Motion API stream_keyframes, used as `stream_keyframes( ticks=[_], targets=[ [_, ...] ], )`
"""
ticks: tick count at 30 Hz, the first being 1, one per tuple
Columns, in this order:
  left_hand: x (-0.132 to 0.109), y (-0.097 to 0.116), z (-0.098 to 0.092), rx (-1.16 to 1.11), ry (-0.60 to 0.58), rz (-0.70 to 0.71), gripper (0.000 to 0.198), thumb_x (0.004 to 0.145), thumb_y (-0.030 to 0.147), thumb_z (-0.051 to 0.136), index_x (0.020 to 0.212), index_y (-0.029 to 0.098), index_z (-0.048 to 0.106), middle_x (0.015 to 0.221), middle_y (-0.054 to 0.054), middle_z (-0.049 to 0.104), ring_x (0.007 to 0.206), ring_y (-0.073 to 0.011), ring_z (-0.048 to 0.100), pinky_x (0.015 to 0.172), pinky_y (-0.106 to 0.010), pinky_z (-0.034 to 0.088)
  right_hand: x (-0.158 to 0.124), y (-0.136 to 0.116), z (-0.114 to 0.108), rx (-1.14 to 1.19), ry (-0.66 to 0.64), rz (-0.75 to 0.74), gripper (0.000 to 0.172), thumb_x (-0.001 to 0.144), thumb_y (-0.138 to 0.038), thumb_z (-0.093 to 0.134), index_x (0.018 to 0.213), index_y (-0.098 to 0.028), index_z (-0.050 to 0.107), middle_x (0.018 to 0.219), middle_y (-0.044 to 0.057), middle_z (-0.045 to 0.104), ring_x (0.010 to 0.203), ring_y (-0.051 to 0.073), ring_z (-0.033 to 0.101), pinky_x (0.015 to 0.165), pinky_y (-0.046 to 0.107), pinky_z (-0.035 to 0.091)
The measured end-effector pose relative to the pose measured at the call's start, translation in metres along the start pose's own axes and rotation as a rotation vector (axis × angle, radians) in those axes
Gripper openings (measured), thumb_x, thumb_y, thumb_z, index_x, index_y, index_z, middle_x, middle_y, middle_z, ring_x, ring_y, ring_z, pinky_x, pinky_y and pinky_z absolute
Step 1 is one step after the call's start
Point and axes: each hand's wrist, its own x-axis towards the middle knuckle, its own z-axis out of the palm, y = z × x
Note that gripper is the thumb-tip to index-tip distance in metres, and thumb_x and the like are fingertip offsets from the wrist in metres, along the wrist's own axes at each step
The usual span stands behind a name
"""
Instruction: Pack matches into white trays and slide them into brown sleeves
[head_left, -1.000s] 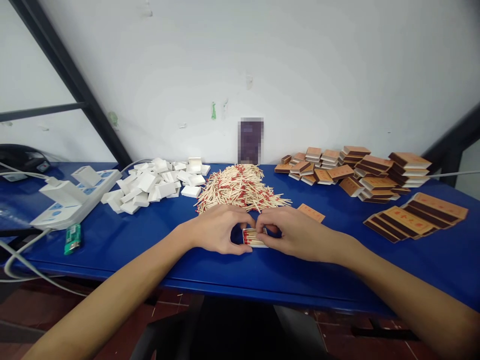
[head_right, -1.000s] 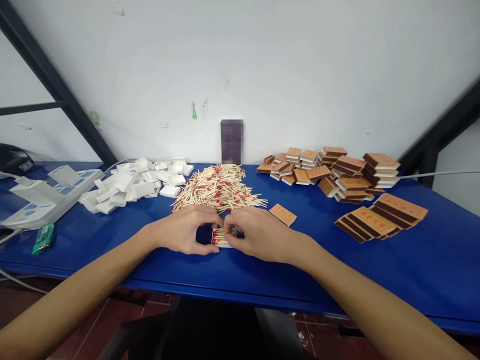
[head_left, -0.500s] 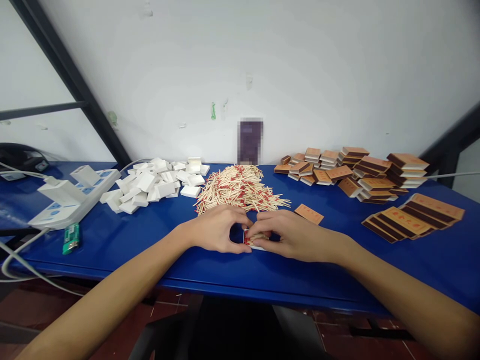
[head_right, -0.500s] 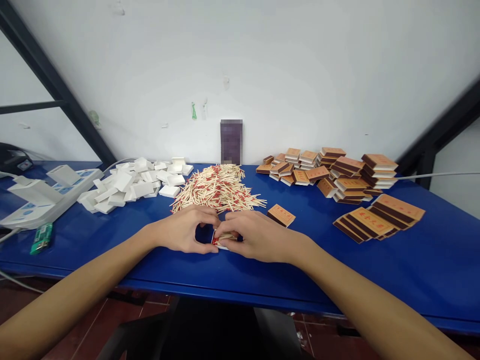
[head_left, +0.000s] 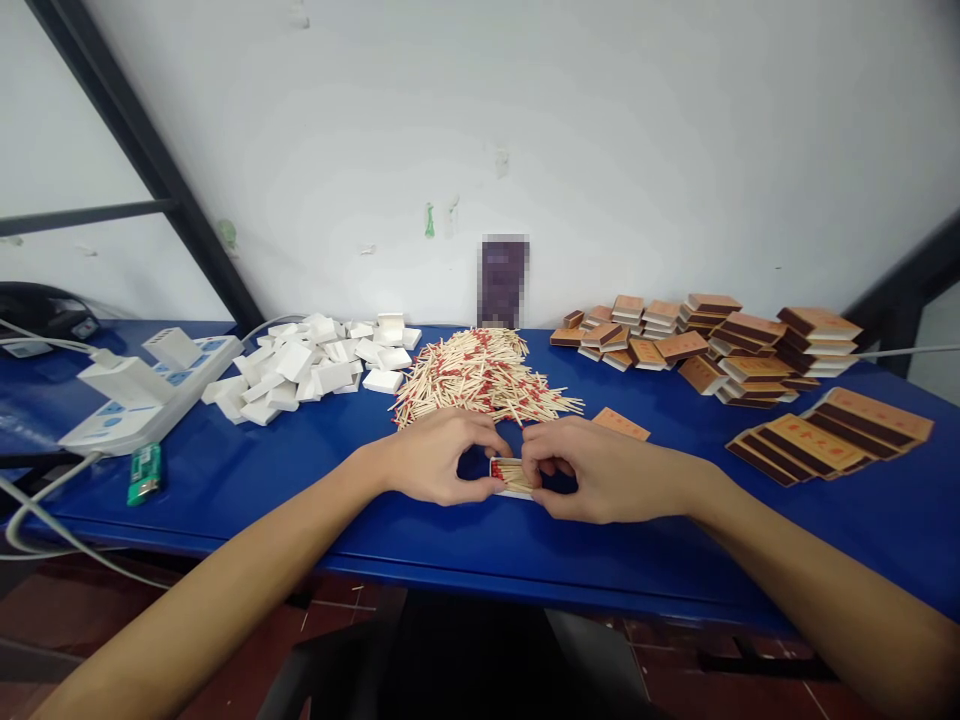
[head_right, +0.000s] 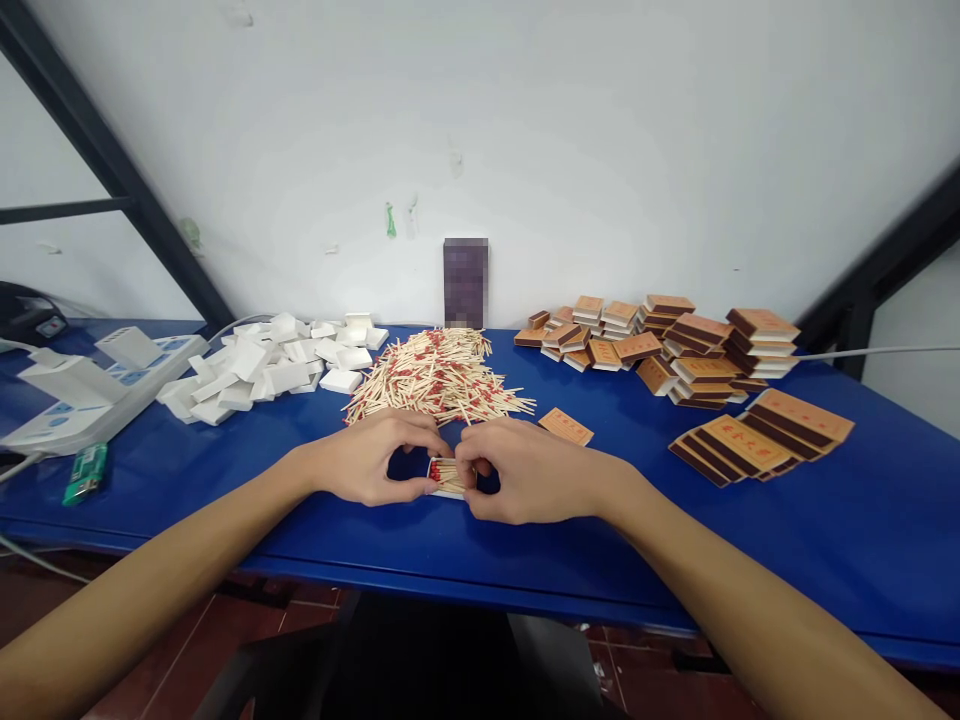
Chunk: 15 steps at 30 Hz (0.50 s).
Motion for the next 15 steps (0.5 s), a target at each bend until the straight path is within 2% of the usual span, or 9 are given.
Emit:
stream_keyframes(
  ticks=[5,15],
  targets=[
    [0.0005,0.0004,0.0002,0.002,-0.001,0.000,0.025,0.088,0.031,0.059,0.109,0.019,0.068,0.095,-0.004,0.065,0.084,-0.0167,0.060,0.077,-0.028,0.046,0.0009,-0.0006,-0.0002,0.007,0.004,-0.001,0.007,0.081,-0.021,0.060,0.074,-0.020,0.059,0.076,-0.001,0.058,0.069,0.012,0.052,0.067,0.026,0.040],
    [0.0034,0.0025,0.0003,0.008,-0.005,-0.008,0.022,0.093,0.028,0.053,0.104,0.018,0.069,0.094,-0.005,0.065,0.084,-0.0168,0.060,0.078,-0.028,0.045,0.0014,-0.0033,-0.0032,-0.033,0.058,-0.010,0.013,0.078,-0.017,0.057,0.067,-0.020,0.049,0.067,-0.003,0.055,0.061,0.011,0.047,0.059,0.026,0.035]
  ],
)
